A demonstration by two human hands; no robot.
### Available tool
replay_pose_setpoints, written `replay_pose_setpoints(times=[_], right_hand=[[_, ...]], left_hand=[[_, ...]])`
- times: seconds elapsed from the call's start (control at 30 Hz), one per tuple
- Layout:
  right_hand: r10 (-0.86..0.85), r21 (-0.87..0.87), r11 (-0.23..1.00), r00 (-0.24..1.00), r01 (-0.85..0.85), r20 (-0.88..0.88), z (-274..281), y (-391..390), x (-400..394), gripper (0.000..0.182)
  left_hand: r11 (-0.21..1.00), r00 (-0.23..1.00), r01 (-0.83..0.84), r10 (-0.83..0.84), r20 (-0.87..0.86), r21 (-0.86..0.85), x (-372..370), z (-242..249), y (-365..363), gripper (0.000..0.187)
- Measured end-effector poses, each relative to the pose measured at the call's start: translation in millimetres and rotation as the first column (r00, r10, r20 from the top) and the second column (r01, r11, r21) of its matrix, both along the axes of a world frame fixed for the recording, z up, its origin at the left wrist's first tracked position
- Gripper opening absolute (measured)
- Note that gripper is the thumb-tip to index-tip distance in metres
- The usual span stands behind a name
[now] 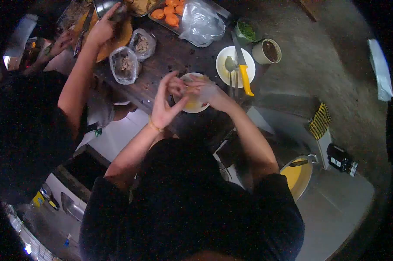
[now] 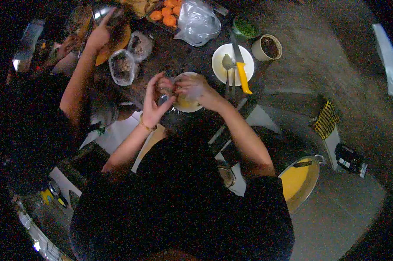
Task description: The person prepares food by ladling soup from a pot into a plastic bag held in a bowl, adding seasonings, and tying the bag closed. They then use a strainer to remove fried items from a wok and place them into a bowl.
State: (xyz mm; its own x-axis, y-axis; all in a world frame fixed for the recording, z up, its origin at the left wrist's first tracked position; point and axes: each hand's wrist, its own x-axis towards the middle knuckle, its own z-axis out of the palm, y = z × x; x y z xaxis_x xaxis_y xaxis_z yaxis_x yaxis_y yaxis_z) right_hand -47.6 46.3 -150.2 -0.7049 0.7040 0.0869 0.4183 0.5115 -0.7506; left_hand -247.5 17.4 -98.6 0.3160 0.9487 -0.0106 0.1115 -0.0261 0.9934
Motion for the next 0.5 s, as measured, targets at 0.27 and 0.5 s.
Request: replay_pose_setpoints(times=[0.27,0.5], right_hand=[[-0.110,-0.008,0.994,0.994,0.110,-0.024,7.5,-7.5,-8.3,0.038],[-0.265,0.080,0.962,0.963,0.262,0.036,35.4,-14.1,-9.9,0.031]], left_hand=[[0.870,0.928,-0.006,0.188,-0.321,0.493,82.9,-110.0,4.6,0.056],[0.908,0.971,0.174,-0.094,-0.220,0.381,71.8,-115.1,13.6,0.030]])
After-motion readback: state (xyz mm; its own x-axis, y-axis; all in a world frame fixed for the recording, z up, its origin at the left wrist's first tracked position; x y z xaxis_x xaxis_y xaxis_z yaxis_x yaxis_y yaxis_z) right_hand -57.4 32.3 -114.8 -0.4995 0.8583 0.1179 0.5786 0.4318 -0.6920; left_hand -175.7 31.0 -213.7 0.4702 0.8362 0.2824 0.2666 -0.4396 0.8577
